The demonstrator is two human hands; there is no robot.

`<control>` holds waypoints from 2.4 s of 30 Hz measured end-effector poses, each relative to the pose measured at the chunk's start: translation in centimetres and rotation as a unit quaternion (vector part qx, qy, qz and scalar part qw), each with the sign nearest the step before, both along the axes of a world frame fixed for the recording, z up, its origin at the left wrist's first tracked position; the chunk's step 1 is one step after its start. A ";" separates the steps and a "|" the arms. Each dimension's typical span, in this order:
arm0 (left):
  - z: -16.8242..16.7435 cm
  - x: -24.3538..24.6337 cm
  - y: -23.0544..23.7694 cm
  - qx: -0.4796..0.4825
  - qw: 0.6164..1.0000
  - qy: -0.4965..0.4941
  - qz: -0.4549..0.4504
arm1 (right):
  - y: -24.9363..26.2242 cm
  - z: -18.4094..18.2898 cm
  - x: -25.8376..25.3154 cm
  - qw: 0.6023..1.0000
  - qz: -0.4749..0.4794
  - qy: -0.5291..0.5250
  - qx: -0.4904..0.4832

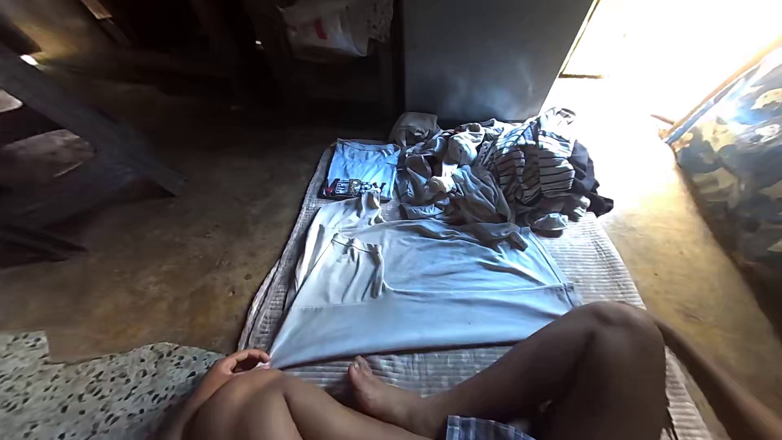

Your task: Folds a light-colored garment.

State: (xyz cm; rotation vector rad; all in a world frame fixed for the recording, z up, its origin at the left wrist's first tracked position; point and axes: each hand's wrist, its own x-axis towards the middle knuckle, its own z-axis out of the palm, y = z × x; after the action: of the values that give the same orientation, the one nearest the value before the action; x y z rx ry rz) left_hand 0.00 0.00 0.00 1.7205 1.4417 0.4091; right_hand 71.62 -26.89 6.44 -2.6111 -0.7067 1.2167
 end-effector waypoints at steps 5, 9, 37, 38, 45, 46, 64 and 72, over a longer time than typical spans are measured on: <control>1.1 -0.3 2.6 -0.022 0.995 0.098 -0.024 | 6.4 -4.0 7.4 0.964 0.206 -0.102 0.132; 6.3 5.4 6.0 -0.079 0.992 0.102 -0.003 | 10.9 -6.3 5.2 0.929 0.352 -0.025 0.114; 7.3 12.2 10.7 -0.068 0.990 -0.122 -0.015 | 28.5 -5.2 -30.1 0.667 0.416 0.140 0.602; 7.1 10.8 9.3 -0.082 0.993 -0.075 -0.041 | 26.4 -5.5 -31.1 0.647 0.455 0.114 0.601; 6.1 11.0 4.5 -0.207 0.973 0.100 -0.007 | 20.8 -10.2 -35.2 0.666 0.591 0.026 0.455; 6.4 11.3 4.5 -0.220 0.971 0.096 -0.017 | 20.6 -10.5 -35.4 0.672 0.581 0.014 0.459; 7.1 15.7 14.2 -0.014 0.992 0.056 0.114 | 24.8 -7.4 -8.5 0.865 0.243 -0.257 0.357; 2.2 25.8 26.0 0.008 0.982 -0.016 0.189 | 25.3 -8.7 -2.1 0.934 0.053 -0.315 0.158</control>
State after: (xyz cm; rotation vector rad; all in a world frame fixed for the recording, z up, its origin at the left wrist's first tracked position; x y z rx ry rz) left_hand 25.77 25.95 2.19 1.4416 1.7490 0.6493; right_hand 69.49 -1.55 -2.23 -2.6875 -1.0511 0.2113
